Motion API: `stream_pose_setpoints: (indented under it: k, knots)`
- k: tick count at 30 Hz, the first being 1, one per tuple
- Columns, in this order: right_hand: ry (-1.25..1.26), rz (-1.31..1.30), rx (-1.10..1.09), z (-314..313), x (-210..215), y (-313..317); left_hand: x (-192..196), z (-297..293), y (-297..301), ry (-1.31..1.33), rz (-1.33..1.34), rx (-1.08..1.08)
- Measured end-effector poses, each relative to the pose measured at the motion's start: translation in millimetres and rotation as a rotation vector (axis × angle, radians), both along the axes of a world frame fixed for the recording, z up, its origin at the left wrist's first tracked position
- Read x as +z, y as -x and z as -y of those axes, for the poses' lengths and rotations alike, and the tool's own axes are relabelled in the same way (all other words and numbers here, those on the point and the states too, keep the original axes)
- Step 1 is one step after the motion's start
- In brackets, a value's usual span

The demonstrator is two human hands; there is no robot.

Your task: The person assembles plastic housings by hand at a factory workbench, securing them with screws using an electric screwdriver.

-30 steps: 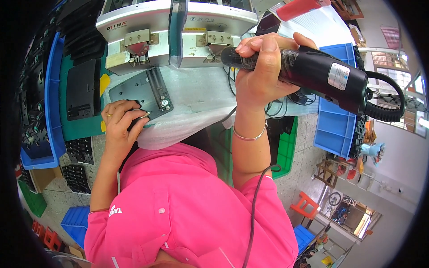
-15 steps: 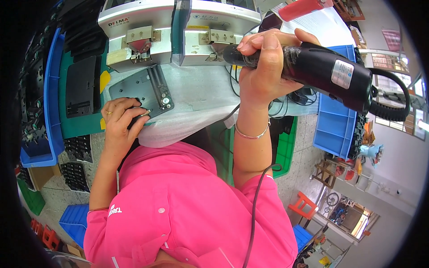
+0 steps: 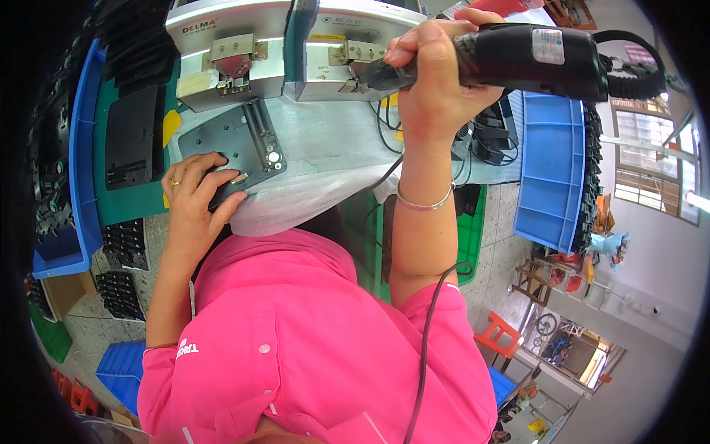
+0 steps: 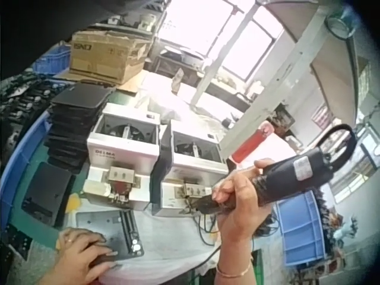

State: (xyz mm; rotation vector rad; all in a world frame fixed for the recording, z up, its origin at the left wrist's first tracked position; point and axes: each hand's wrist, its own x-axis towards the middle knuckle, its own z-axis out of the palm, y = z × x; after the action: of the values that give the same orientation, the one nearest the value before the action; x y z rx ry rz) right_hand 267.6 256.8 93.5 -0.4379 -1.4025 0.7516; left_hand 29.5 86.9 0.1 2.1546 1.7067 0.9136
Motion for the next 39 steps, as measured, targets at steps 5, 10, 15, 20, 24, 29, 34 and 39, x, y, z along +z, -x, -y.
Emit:
stream_pose_setpoints:
  k: [5, 10, 15, 20, 24, 29, 34, 39]
  knots:
    - [0.098, -0.110, 0.021, 8, 5, 8, -4, 3, 2, 0.006, 0.009, 0.046]
    - [0.200, -0.232, 0.253, 43, -3, 25, -7, 1, 4, -0.033, 0.069, 0.014]
    - [0.282, -0.180, 0.434, 81, -33, 77, -10, 2, 5, 0.006, 0.083, 0.030]
    - [0.260, -0.074, 0.425, 96, -47, 100, -12, 3, 5, 0.004, 0.112, 0.042]
    - [0.207, 0.009, 0.414, 96, -51, 103, -13, 3, 6, -0.015, 0.114, 0.035]
    - [0.215, 0.007, 0.418, 97, -53, 105, -15, 4, 6, -0.005, 0.121, 0.043]
    - [0.245, 0.000, 0.423, 97, -55, 105, -14, 5, 5, 0.001, 0.121, 0.040]
    - [0.105, 0.270, 0.425, 90, -58, 98, -14, 5, 5, -0.011, 0.130, 0.044]
